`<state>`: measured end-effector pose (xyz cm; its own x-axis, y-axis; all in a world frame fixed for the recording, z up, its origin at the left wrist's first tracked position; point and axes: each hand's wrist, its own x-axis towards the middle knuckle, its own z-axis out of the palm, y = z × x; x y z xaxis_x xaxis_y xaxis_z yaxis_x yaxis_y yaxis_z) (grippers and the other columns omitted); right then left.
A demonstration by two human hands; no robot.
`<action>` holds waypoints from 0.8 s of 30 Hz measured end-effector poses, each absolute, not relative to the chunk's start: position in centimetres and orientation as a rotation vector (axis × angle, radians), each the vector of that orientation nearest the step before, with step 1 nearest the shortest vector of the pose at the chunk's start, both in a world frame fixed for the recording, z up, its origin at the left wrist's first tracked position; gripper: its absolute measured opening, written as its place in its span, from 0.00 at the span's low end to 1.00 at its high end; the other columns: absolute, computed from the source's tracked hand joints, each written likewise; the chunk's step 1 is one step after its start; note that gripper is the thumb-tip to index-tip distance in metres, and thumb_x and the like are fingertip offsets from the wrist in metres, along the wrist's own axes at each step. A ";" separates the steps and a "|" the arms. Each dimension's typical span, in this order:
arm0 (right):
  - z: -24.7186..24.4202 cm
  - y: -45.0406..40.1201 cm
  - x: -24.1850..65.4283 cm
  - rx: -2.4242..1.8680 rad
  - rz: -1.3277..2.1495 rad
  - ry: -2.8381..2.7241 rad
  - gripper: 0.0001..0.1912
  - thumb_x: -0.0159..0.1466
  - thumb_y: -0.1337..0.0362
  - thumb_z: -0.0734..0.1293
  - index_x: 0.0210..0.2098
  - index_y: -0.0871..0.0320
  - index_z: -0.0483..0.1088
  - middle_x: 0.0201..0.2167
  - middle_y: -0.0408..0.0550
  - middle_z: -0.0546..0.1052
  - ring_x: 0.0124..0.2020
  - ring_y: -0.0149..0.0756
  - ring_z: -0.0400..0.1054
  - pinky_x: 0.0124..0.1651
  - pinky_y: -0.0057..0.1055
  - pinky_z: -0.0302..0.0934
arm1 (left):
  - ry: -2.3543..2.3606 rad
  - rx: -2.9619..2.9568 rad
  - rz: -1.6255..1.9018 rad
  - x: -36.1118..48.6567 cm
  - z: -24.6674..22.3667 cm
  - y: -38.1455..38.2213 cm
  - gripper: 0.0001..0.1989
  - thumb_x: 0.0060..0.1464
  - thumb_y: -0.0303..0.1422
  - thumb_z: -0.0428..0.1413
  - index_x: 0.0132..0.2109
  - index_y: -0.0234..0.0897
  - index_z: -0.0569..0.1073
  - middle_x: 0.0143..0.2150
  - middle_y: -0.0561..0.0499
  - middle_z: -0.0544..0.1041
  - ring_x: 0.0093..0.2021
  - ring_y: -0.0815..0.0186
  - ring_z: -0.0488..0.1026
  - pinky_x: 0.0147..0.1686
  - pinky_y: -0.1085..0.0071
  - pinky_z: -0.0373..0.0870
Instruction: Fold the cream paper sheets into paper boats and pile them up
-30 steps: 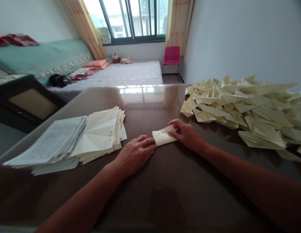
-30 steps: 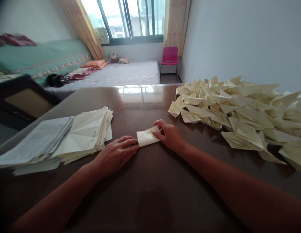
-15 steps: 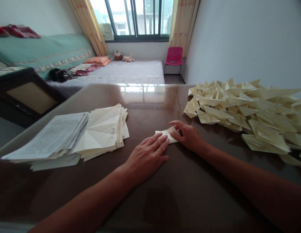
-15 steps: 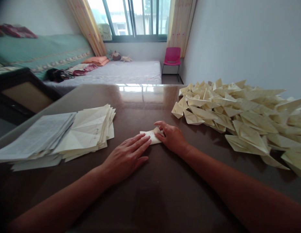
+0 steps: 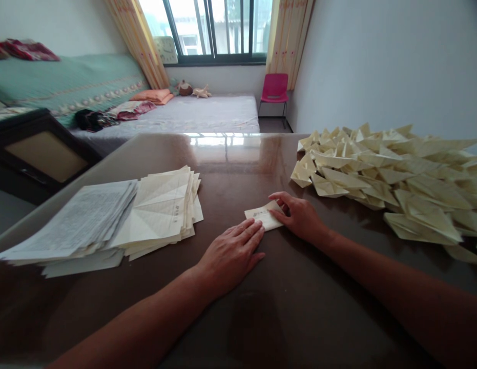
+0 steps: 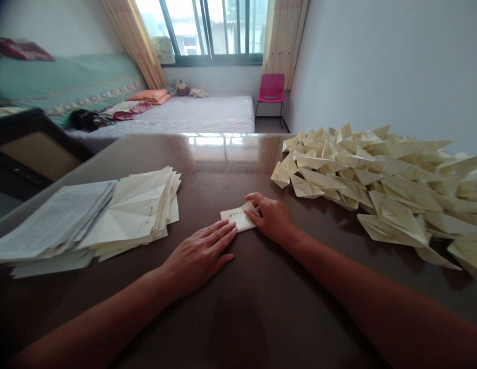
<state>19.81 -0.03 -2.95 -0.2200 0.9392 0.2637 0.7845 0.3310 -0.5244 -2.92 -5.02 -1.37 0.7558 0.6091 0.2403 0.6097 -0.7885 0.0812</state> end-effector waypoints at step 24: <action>-1.0 -5.8 18.2 -1.012 0.113 -2.726 0.44 0.64 0.41 0.56 0.65 0.71 0.50 0.65 0.66 0.55 0.65 0.51 0.49 0.64 0.45 0.46 | -1.044 -2.913 -0.292 -2.5 -0.6 -5.2 0.20 0.62 0.39 0.49 0.58 0.37 0.68 0.60 0.48 0.70 0.63 0.55 0.61 0.57 0.56 0.64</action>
<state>18.19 -5.77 -0.96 -0.7350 0.6515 0.1882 0.6337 0.7586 -0.1516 -2.47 -5.17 -0.65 0.7565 0.6265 0.1875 0.6328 -0.7737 0.0317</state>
